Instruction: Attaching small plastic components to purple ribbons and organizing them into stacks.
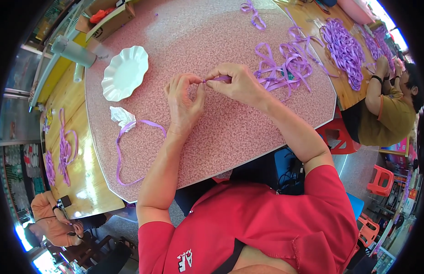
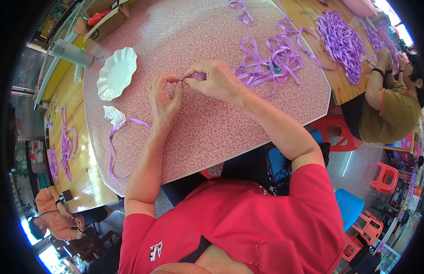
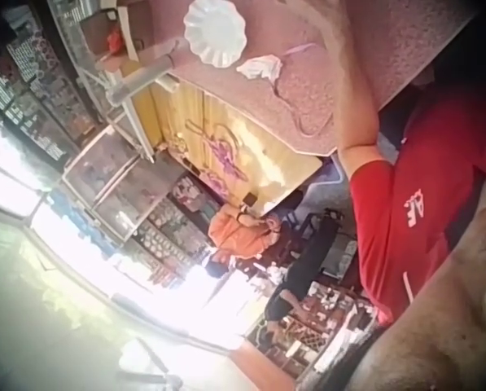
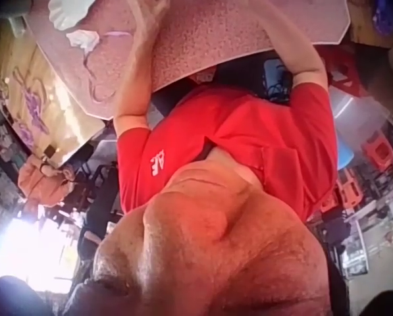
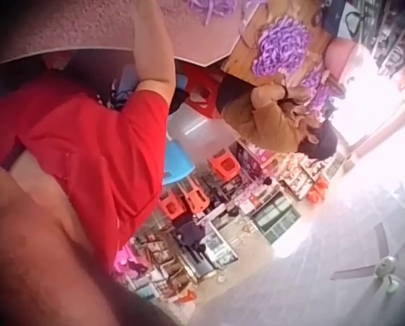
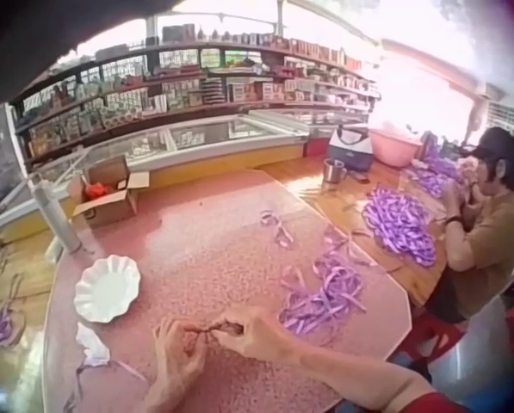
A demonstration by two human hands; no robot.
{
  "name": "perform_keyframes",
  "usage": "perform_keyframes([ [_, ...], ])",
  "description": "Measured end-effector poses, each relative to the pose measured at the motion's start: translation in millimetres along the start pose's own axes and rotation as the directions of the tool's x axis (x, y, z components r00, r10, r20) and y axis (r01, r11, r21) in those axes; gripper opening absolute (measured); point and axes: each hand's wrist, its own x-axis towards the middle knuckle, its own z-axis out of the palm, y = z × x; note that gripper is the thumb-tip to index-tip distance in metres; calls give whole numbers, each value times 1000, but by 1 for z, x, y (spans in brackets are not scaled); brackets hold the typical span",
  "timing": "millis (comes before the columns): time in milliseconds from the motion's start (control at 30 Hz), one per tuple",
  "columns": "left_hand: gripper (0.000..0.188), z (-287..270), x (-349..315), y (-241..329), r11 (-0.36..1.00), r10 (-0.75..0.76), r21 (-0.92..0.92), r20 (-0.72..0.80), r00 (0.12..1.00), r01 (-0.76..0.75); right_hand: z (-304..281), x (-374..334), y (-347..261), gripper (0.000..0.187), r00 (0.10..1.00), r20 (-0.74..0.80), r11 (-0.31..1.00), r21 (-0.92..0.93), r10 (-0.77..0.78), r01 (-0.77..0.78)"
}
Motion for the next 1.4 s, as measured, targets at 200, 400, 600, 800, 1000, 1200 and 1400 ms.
perform_keyframes([
  [200,16,-1,0,1,1000,-5,-4,2,1000,5,3,0,1,20,999,-36,999,33,-2,3],
  [400,15,0,1,-1,1000,0,-10,-16,1000,0,3,2,3,19,997,-4,996,26,-80,80],
  [600,13,0,1,1,1000,-22,-17,-10,1000,22,4,0,5,20,985,-15,982,-77,-173,171],
  [800,11,3,1,-1,988,-47,-150,-7,999,45,7,-1,7,21,984,-27,976,-131,-177,172],
  [1000,11,4,1,-2,984,-57,-171,-8,998,55,6,0,4,23,945,-61,903,-319,-323,288],
  [1200,10,4,-1,-4,951,-156,-269,7,988,152,9,-2,5,18,968,-77,963,-150,-239,226],
  [1400,10,1,-1,1,917,-221,-319,90,971,238,5,-3,-2,12,996,-51,997,-31,-67,65],
])
